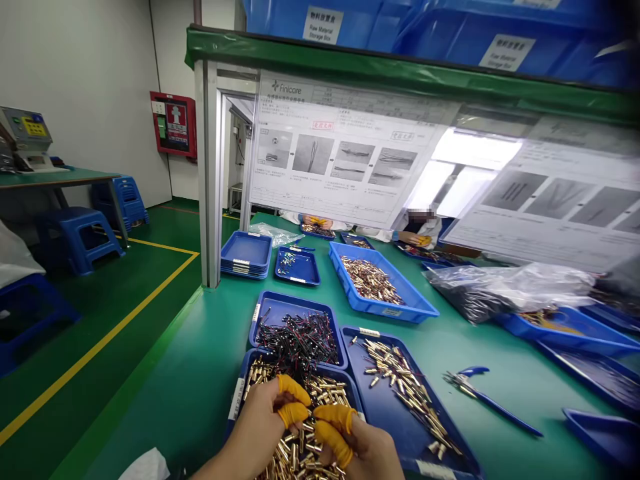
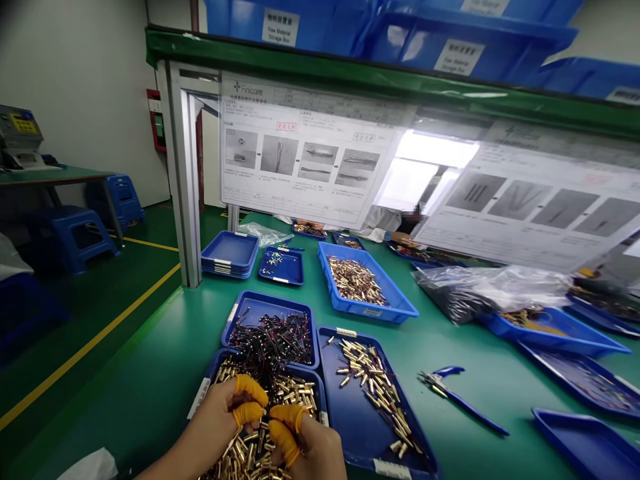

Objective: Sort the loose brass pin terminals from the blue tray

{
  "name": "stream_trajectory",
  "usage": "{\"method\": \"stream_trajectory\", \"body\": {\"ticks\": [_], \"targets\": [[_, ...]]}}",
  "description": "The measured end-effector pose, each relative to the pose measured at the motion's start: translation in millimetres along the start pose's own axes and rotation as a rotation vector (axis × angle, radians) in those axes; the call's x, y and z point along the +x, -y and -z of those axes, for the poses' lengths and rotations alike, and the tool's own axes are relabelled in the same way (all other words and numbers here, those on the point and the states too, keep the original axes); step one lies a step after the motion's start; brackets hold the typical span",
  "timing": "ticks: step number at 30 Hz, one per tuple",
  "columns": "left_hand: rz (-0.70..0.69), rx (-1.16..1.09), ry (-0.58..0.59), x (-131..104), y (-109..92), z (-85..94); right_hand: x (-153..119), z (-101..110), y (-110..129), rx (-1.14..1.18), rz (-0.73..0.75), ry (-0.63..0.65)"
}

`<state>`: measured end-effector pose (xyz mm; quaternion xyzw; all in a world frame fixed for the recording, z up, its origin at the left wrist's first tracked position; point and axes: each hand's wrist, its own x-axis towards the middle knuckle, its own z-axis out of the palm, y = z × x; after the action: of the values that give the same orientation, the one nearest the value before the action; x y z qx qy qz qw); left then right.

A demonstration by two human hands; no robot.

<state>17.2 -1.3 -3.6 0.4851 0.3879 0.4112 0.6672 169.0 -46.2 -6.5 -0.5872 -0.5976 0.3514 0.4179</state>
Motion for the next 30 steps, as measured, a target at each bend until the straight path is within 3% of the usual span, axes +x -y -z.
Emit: {"method": "stream_trajectory", "body": {"ticks": [5,11,22,26,30], "targets": [[0.000,0.014,0.010,-0.1,3.6,-0.2,-1.5,-0.1,0.2,-0.072,0.069,-0.119],[0.006,0.025,-0.005,2.2,7.1,1.6,0.2,3.0,-0.6,-0.282,0.161,-0.028],[0.017,0.092,0.002,-0.6,-1.0,-1.1,-3.1,2.4,-0.3,-0.292,0.085,0.035],[-0.073,0.245,0.029,-3.0,-1.6,1.0,-3.5,0.3,-2.4,-0.210,0.065,0.051],[-0.241,0.525,0.129,-7.2,3.8,3.1,-6.2,-5.5,-6.1,-0.254,0.068,0.029]]}}
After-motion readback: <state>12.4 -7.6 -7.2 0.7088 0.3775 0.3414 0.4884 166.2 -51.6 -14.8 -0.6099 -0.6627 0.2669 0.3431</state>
